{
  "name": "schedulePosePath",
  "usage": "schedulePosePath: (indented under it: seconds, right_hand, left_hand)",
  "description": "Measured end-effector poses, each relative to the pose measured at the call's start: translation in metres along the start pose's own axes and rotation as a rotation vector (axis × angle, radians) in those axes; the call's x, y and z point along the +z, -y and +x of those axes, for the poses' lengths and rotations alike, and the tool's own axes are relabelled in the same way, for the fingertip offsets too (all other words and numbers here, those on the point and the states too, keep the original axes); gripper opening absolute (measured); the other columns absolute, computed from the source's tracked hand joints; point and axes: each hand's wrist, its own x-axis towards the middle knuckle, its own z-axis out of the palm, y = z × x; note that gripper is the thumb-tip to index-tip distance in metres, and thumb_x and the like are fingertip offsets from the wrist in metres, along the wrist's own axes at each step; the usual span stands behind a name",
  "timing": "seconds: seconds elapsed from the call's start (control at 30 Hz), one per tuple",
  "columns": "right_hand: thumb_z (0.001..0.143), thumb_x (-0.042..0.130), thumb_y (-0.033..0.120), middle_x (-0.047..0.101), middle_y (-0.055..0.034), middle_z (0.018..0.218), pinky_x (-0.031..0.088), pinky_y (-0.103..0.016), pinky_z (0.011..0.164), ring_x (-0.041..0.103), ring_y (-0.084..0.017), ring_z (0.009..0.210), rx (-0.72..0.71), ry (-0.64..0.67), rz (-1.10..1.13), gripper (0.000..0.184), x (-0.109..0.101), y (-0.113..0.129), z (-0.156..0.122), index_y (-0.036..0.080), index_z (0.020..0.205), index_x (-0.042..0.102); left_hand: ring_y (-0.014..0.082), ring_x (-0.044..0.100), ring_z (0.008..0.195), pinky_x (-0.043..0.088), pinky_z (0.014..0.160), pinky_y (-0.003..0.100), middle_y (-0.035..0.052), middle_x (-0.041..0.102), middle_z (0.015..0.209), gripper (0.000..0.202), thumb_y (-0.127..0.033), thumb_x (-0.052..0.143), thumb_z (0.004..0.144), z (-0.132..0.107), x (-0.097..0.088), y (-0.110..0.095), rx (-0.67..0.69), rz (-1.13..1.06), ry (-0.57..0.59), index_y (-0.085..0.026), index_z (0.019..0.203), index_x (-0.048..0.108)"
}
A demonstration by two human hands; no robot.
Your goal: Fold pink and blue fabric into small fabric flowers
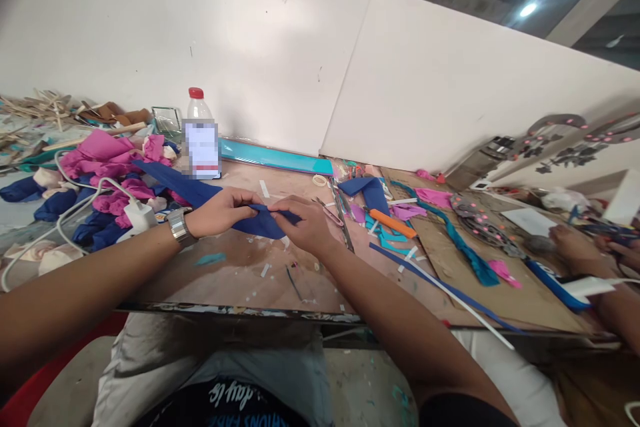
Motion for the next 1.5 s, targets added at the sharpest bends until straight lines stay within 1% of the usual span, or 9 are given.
schedulePosePath:
  seconds: [0.07,0.2,0.3,0.43,0.57,0.77,0.93,1.23,1.5]
  right_hand:
    - [0.094,0.068,0.022,0.079,-0.0029,0.097,0.061,-0.031,0.085,0.075,-0.017,0.087,-0.004,0.007,-0.007,0.012,0.000,-0.001,-0.001,0.026,0.101,0.077]
    - [0.095,0.067,0.024,0.079,-0.0029,0.099,0.061,-0.032,0.087,0.075,-0.017,0.091,-0.010,0.017,-0.014,0.013,0.000,-0.001,-0.001,0.027,0.103,0.076]
    - [0.096,0.066,0.027,0.079,-0.0041,0.102,0.061,-0.033,0.088,0.075,-0.018,0.093,0.005,0.026,-0.042,0.014,-0.001,0.000,-0.001,0.027,0.107,0.076]
    - [0.096,0.066,0.027,0.080,-0.0047,0.101,0.060,-0.034,0.089,0.075,-0.019,0.093,0.010,0.022,-0.067,0.014,-0.002,0.002,-0.001,0.026,0.106,0.075]
    - [0.096,0.066,0.025,0.080,-0.0038,0.099,0.060,-0.033,0.088,0.076,-0.019,0.091,-0.030,0.022,-0.088,0.013,-0.002,0.002,-0.001,0.026,0.104,0.076]
    - [0.096,0.067,0.026,0.081,-0.0036,0.098,0.059,-0.034,0.086,0.076,-0.019,0.090,-0.034,0.021,-0.139,0.012,-0.002,0.001,-0.002,0.026,0.104,0.076]
    - [0.096,0.067,0.028,0.081,-0.0037,0.098,0.059,-0.035,0.085,0.076,-0.019,0.090,-0.025,0.024,-0.153,0.012,-0.001,-0.001,-0.002,0.026,0.102,0.077]
    - [0.096,0.066,0.028,0.081,-0.0037,0.101,0.059,-0.036,0.088,0.076,-0.020,0.095,-0.022,0.038,-0.176,0.013,-0.003,0.001,-0.001,0.028,0.104,0.076]
    - [0.096,0.066,0.027,0.078,-0.0057,0.099,0.057,-0.037,0.086,0.074,-0.021,0.094,-0.020,-0.009,-0.191,0.010,-0.002,0.003,0.001,0.025,0.100,0.075]
  left_hand:
    - [0.0191,0.068,0.084,0.051,0.078,0.029,0.0064,0.078,0.095,0.029,-0.033,0.063,0.085,-0.001,0.000,-0.002,0.016,0.012,0.000,-0.013,0.099,0.078]
    - [0.0158,0.063,0.072,0.046,0.066,0.027,0.0054,0.075,0.082,0.039,-0.049,0.064,0.090,-0.001,0.000,-0.002,0.014,0.083,-0.046,-0.013,0.090,0.078]
    - [0.0144,0.061,0.069,0.045,0.063,0.025,0.0053,0.075,0.081,0.042,-0.053,0.066,0.089,0.001,0.001,0.002,0.022,0.092,-0.088,-0.013,0.090,0.078]
    - [0.0147,0.063,0.071,0.046,0.064,0.025,0.0061,0.076,0.083,0.042,-0.053,0.067,0.089,0.002,0.001,0.004,0.042,0.097,-0.110,-0.013,0.091,0.079]
    - [0.0155,0.065,0.075,0.048,0.069,0.025,0.0065,0.078,0.088,0.038,-0.050,0.067,0.090,0.000,0.002,0.003,0.050,0.125,-0.077,-0.014,0.094,0.080]
    - [0.0152,0.066,0.073,0.047,0.066,0.024,0.0073,0.078,0.086,0.038,-0.050,0.069,0.089,0.000,0.004,0.004,0.053,0.083,-0.096,-0.013,0.091,0.079]
    - [0.0156,0.067,0.073,0.048,0.065,0.024,0.0074,0.079,0.086,0.040,-0.052,0.069,0.089,0.000,0.006,0.004,0.043,0.088,-0.090,-0.013,0.093,0.080]
    - [0.0167,0.068,0.075,0.050,0.067,0.025,0.0075,0.080,0.088,0.039,-0.051,0.071,0.087,-0.001,0.009,0.005,0.064,0.059,-0.151,-0.014,0.092,0.081]
    - [0.0158,0.066,0.073,0.049,0.066,0.024,0.0059,0.078,0.083,0.038,-0.050,0.069,0.089,-0.002,0.011,0.004,0.093,0.066,-0.181,-0.014,0.089,0.080]
